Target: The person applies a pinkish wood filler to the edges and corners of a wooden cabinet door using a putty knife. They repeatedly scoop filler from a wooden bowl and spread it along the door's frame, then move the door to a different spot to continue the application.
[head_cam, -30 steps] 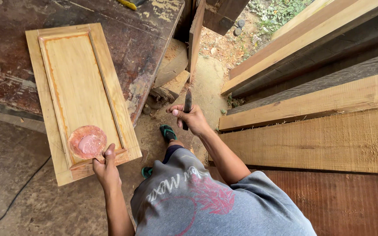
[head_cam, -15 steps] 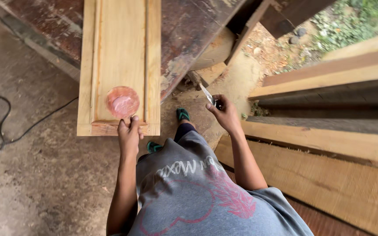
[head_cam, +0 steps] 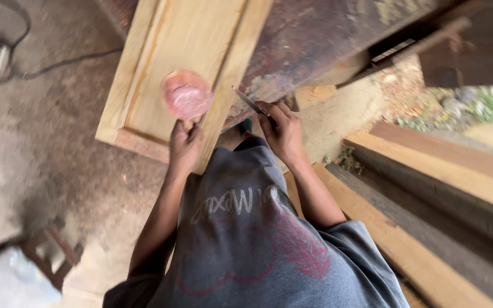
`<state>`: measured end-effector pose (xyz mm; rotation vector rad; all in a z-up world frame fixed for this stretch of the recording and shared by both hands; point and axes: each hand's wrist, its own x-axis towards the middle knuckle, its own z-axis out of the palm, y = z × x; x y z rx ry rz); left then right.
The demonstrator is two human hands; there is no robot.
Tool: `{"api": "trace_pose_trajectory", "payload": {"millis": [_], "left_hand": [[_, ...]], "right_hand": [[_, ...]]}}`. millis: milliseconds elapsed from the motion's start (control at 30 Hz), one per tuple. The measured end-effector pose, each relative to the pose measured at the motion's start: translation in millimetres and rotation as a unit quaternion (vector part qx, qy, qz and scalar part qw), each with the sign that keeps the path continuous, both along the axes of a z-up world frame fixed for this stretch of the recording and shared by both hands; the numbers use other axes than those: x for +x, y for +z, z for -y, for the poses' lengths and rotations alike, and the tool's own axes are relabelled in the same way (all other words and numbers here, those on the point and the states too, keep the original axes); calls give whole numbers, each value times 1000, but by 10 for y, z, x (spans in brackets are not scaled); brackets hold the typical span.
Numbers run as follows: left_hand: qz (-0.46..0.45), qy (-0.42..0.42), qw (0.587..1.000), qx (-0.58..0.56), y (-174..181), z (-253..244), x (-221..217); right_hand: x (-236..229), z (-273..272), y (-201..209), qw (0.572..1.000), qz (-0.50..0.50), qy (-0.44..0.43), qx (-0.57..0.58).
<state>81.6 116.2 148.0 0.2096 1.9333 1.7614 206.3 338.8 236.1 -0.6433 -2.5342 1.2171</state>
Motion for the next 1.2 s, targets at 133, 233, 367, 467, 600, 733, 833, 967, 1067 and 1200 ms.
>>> {"api": "trace_pose_trajectory", "payload": {"millis": [133, 233, 367, 467, 600, 733, 833, 967, 1067, 1200], "left_hand": [[-50, -10, 991, -123, 74, -380, -10], [-91, 0, 986, -141, 131, -588, -18], [-53, 22, 985, -162, 192, -805, -20], [-54, 33, 981, -182, 250, -916, -27], [-3, 38, 978, -203, 306, -1048, -35], [-36, 37, 981, -187, 290, -1117, -39], [-79, 29, 984, -156, 235, -1102, -32], [-33, 20, 981, -190, 144, -979, -75], [-2, 41, 977, -209, 101, -773, -187], [19, 59, 989, -133, 101, -432, -258]], "right_hand": [[-316, -236, 57, 992, -53, 117, -4], [-512, -391, 40, 985, -46, 168, 20], [-685, -583, -33, 983, -41, 179, 22], [-771, -700, -92, 982, -30, 187, 26], [-837, -808, -153, 979, -23, 201, 29], [-862, -849, -174, 978, -26, 206, -5], [-848, -843, -204, 976, -7, 214, -42], [-709, -843, -376, 972, -20, 209, -107], [-654, -839, -629, 981, 13, 103, -162], [-662, -849, -988, 989, 66, -23, -130]]}}
